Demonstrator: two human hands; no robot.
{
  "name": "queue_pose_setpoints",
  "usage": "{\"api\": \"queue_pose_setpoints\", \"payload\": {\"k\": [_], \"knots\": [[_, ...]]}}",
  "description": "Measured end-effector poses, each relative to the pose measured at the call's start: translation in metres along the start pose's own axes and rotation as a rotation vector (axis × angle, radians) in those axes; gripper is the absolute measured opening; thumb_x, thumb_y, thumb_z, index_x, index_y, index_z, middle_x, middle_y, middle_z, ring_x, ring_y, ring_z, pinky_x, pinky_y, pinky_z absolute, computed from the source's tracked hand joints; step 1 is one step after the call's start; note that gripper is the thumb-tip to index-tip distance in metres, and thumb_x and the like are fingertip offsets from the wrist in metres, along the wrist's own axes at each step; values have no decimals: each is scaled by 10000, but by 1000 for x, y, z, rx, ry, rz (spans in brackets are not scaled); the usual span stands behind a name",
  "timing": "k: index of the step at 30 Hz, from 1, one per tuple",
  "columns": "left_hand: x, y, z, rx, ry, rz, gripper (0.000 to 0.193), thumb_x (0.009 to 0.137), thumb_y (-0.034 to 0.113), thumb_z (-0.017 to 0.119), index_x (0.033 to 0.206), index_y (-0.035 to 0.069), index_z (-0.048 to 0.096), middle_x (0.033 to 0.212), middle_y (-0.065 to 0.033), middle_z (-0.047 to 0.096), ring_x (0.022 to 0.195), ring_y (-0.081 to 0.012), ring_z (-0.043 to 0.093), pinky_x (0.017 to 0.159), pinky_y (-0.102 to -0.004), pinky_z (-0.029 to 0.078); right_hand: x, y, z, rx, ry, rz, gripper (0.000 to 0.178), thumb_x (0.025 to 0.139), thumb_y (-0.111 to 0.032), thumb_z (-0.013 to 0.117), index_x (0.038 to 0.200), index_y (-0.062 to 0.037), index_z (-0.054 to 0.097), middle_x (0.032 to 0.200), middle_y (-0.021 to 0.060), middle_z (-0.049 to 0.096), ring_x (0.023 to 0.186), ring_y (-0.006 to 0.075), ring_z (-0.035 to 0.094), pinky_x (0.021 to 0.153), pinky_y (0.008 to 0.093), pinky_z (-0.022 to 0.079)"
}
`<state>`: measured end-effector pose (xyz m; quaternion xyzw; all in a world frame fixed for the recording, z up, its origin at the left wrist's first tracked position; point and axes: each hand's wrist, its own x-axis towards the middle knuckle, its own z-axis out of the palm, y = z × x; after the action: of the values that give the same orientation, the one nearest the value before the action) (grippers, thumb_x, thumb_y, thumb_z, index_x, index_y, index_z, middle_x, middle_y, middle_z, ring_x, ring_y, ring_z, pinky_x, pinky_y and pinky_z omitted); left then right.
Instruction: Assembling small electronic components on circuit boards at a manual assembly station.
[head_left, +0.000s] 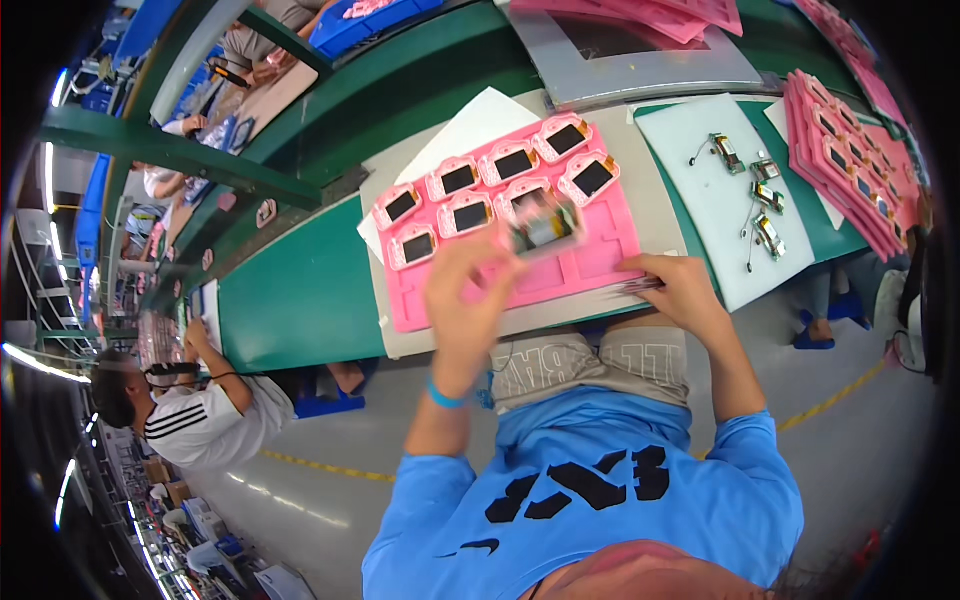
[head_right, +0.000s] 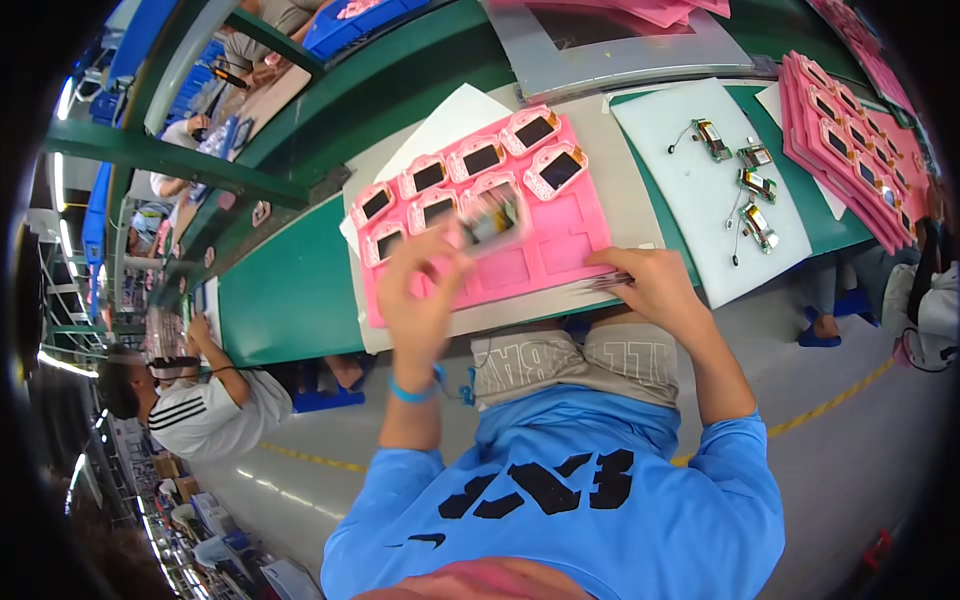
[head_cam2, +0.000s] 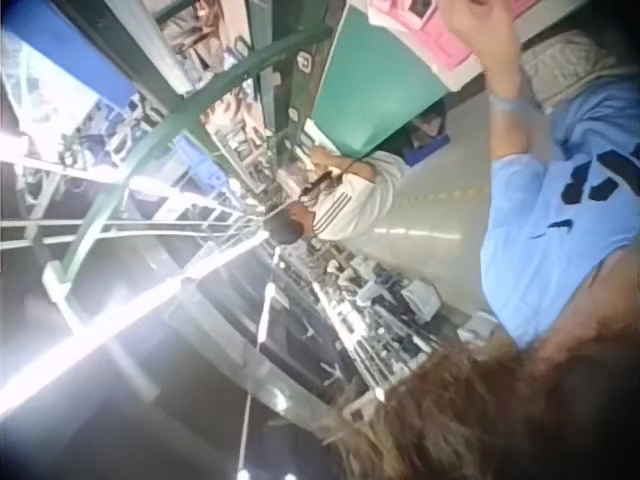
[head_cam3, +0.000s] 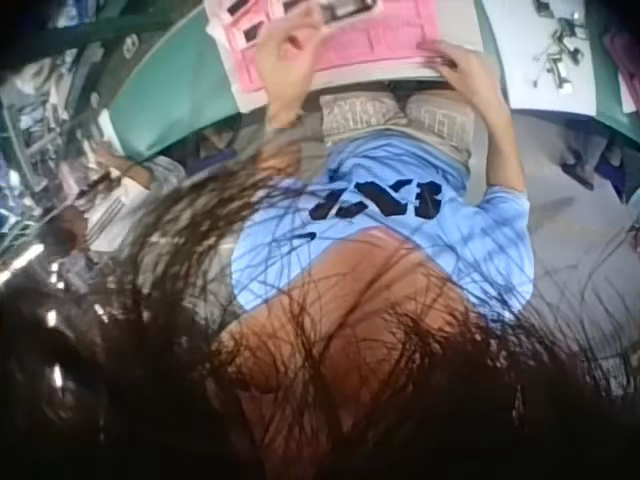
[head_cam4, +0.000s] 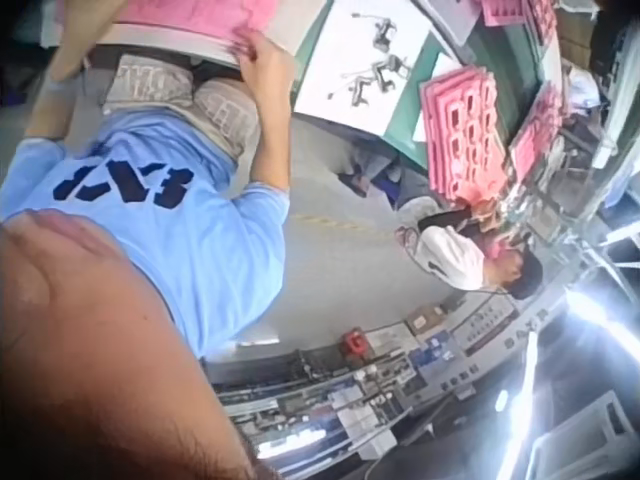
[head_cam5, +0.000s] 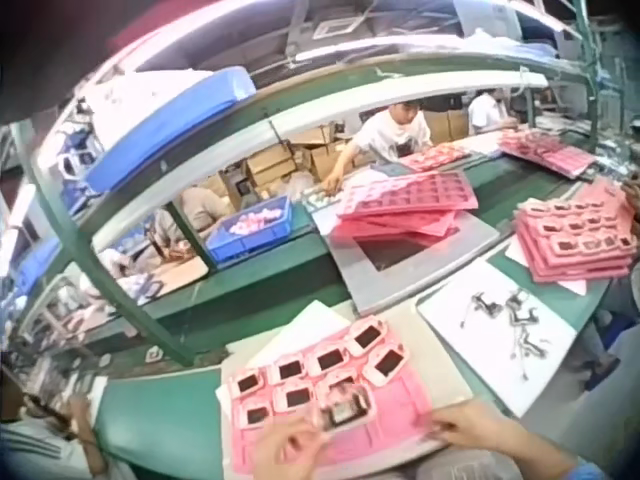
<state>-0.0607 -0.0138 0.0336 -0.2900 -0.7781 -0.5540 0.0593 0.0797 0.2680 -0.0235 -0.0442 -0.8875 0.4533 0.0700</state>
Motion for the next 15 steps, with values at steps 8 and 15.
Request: {"api": "queue_pose_setpoints", "payload": {"k": [8,15], "knots": [[260,-160,-45,317,-112,-13,132,916,155,817,979,44,784,882,-49,773,755,-170,655,738,-307,531,-9,-5,1,-56,43,-115,357,808,-59,792,1162,-92,809,803,75,748,620,224,606,639,333,478],[243,-242,-64,591,-125,-64,175,922,208,803,1051,91,793,960,-55,786,857,-228,695,828,-349,553,57,-22,-20,-46,400,133,276,922,-276,768,1090,-59,798,772,107,737,656,284,660,653,392,517]]}}
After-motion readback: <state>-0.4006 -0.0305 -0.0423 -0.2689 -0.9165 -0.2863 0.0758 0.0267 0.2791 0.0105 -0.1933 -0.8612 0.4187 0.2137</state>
